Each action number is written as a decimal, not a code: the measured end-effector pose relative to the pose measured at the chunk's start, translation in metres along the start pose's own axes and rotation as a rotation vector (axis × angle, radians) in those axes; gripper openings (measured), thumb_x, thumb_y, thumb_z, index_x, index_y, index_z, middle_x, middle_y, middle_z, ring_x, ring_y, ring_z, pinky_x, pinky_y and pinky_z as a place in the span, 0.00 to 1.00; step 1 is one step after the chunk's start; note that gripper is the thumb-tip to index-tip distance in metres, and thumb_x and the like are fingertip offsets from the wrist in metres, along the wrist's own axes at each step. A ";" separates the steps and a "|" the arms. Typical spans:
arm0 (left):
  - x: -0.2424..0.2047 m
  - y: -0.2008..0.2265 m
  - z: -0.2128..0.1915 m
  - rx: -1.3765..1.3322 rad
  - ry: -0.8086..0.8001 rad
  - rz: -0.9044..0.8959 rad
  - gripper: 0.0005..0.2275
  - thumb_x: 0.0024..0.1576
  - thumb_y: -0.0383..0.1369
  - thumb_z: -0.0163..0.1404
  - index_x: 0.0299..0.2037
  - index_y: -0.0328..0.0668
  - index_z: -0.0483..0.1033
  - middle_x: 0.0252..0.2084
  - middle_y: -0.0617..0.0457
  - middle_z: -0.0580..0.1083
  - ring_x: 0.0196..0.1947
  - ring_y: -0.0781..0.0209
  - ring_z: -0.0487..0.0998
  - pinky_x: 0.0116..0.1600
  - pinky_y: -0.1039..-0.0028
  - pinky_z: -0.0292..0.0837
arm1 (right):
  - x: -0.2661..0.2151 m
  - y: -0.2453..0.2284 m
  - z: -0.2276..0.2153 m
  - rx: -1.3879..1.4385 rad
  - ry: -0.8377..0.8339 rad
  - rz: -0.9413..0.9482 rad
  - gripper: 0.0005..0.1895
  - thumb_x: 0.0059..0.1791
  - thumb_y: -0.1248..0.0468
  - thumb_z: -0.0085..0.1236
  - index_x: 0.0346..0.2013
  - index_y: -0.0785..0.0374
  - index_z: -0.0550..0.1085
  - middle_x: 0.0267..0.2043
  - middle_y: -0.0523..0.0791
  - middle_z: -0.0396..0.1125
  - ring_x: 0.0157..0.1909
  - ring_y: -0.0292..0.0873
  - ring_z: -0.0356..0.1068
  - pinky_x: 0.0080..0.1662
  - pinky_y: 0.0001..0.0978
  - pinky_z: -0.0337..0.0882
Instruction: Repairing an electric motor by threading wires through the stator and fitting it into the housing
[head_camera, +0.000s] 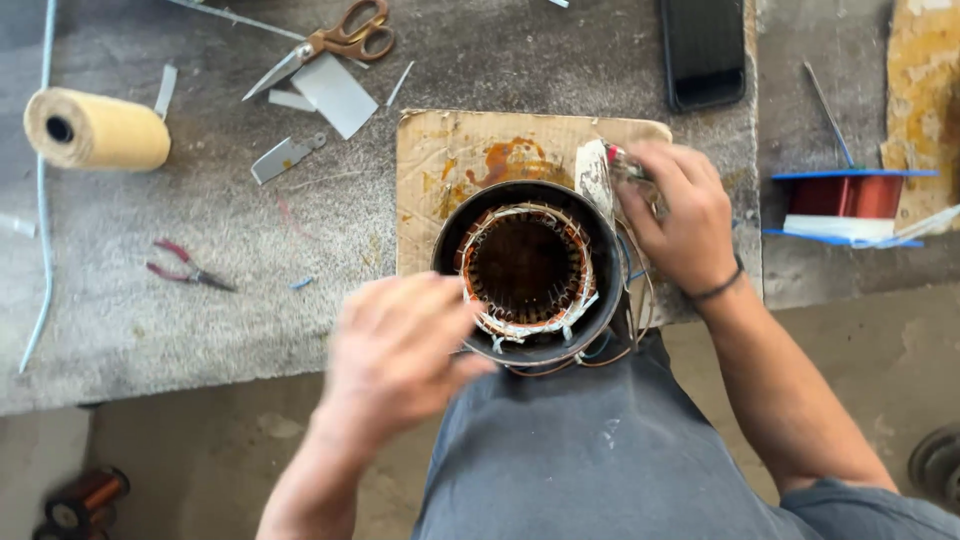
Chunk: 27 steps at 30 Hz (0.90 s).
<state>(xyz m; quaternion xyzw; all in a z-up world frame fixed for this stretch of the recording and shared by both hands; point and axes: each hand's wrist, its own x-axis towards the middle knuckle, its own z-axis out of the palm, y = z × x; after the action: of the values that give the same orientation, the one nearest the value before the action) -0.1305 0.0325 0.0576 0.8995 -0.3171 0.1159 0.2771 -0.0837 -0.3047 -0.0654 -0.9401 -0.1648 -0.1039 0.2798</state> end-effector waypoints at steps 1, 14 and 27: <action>-0.004 0.012 0.015 0.101 -0.137 0.031 0.19 0.61 0.50 0.51 0.49 0.43 0.80 0.55 0.48 0.76 0.55 0.49 0.76 0.59 0.52 0.67 | -0.006 -0.005 -0.007 0.101 0.030 0.008 0.15 0.55 0.66 0.60 0.55 0.70 0.75 0.56 0.57 0.71 0.58 0.58 0.69 0.62 0.48 0.67; -0.028 0.031 0.069 0.217 -0.025 0.018 0.23 0.60 0.53 0.48 0.52 0.43 0.78 0.47 0.50 0.76 0.55 0.51 0.76 0.72 0.43 0.57 | -0.051 -0.003 -0.024 0.397 0.222 -0.238 0.13 0.50 0.55 0.63 0.38 0.62 0.84 0.40 0.50 0.76 0.41 0.53 0.74 0.47 0.47 0.75; -0.034 0.023 0.095 0.213 0.133 0.105 0.24 0.65 0.54 0.38 0.40 0.40 0.78 0.39 0.48 0.73 0.47 0.50 0.77 0.69 0.47 0.66 | -0.020 -0.105 -0.033 -0.150 -0.098 -0.618 0.23 0.57 0.48 0.41 0.46 0.62 0.75 0.44 0.49 0.69 0.52 0.49 0.71 0.67 0.55 0.63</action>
<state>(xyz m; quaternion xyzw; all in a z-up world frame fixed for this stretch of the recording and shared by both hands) -0.1682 -0.0190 -0.0234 0.8963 -0.3305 0.2227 0.1941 -0.1442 -0.2456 0.0076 -0.8675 -0.4474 -0.1506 0.1567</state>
